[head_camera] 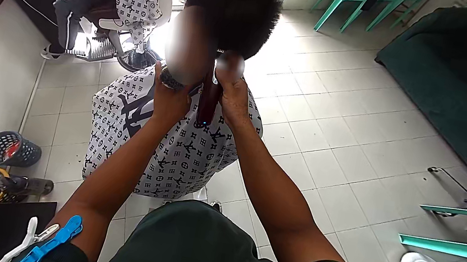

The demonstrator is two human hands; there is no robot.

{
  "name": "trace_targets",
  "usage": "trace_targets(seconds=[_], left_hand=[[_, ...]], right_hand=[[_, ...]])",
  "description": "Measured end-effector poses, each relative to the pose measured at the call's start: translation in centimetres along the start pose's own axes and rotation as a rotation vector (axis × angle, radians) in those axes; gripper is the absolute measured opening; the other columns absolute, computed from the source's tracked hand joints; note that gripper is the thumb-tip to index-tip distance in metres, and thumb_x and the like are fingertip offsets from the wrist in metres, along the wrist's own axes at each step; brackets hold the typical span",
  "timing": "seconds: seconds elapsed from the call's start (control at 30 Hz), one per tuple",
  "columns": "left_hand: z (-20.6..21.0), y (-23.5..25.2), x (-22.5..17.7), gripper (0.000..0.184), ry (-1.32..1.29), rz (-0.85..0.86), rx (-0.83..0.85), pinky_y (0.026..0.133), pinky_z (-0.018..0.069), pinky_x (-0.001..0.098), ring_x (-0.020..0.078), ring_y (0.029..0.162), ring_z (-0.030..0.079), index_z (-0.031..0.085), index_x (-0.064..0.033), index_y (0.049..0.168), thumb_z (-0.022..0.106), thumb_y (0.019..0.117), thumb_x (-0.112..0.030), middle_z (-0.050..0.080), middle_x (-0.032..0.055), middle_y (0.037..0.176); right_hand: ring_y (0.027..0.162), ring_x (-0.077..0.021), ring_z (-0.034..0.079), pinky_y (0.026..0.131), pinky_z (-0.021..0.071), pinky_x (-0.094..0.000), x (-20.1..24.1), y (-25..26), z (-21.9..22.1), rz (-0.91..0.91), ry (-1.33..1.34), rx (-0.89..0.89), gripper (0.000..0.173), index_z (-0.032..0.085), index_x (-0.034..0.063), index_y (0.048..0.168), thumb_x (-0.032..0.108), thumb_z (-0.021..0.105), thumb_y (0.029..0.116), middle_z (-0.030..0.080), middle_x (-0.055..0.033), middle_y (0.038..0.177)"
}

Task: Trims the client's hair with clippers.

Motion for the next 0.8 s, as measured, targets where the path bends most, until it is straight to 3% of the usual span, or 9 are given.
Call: trace_targets(seconds=[0.13, 0.27, 0.43, 0.57, 0.7, 0.8], left_hand=[[-0.1, 0.0, 0.0, 0.061, 0.007, 0.007, 0.000, 0.119, 0.0033, 0.0703, 0.0391, 0.158, 0.012, 0.056, -0.0267, 0.148, 0.058, 0.0889, -0.012, 0.021, 0.0144, 0.170], [0.1, 0.1, 0.0, 0.070, 0.016, -0.008, 0.044, 0.119, 0.0028, 0.0708, 0.0394, 0.158, 0.010, 0.047, -0.0317, 0.154, 0.059, 0.0882, -0.012, 0.016, 0.0145, 0.171], [0.1, 0.0, 0.1, 0.072, 0.017, 0.002, 0.057, 0.119, 0.0019, 0.0713, 0.0392, 0.158, 0.008, 0.044, -0.0314, 0.156, 0.059, 0.0884, -0.012, 0.015, 0.0148, 0.171], [0.1, -0.1, 0.0, 0.074, 0.032, -0.001, 0.068, 0.119, 0.0033, 0.0718, 0.0400, 0.158, 0.010, 0.042, -0.0331, 0.157, 0.059, 0.0880, -0.013, 0.016, 0.0154, 0.171], [-0.2, 0.0, -0.2, 0.069, 0.005, 0.000, 0.051, 0.118, 0.0030, 0.0723, 0.0409, 0.158, 0.011, 0.047, -0.0292, 0.155, 0.058, 0.0892, -0.010, 0.018, 0.0172, 0.170], [0.0, -0.1, -0.1, 0.072, 0.013, -0.001, 0.051, 0.118, 0.0032, 0.0732, 0.0417, 0.157, 0.011, 0.044, -0.0320, 0.156, 0.059, 0.0889, -0.011, 0.017, 0.0164, 0.171]], right_hand=[[0.080, -0.0166, 0.068, 0.075, 0.0593, -0.0352, -0.5, -0.2, 0.1, 0.116, 0.003, 0.044, 0.034, 0.060, -0.0025, 0.106, 0.030, 0.053, 0.1073, 0.066, -0.0107, 0.090], [0.085, -0.0160, 0.068, 0.081, 0.0592, -0.0355, 0.2, 0.0, -0.1, -0.012, 0.018, 0.010, 0.033, 0.061, -0.0025, 0.112, 0.029, 0.053, 0.1070, 0.067, -0.0106, 0.094], [0.085, -0.0200, 0.069, 0.078, 0.0601, -0.0380, -1.0, -0.4, -0.1, 0.173, 0.086, 0.064, 0.036, 0.060, -0.0033, 0.113, 0.031, 0.051, 0.1084, 0.067, -0.0136, 0.097], [0.087, -0.0180, 0.068, 0.082, 0.0592, -0.0372, -0.5, -0.4, -0.2, 0.044, 0.141, 0.044, 0.033, 0.059, -0.0020, 0.115, 0.029, 0.047, 0.1092, 0.067, -0.0112, 0.098], [0.086, -0.0218, 0.068, 0.081, 0.0598, -0.0421, -1.3, -0.6, -0.2, 0.154, 0.154, 0.059, 0.039, 0.060, -0.0030, 0.113, 0.032, 0.045, 0.1101, 0.066, -0.0133, 0.097], [0.086, -0.0235, 0.070, 0.081, 0.0610, -0.0426, -0.8, -0.6, -0.2, 0.081, 0.242, 0.057, 0.041, 0.059, -0.0032, 0.117, 0.033, 0.040, 0.1111, 0.067, -0.0144, 0.099]])
Point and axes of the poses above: each hand's wrist, its own y-axis towards the middle knuckle, its own z-axis out of the palm, x = y × z, the point moved 8 cm from there along y, towards the middle knuckle
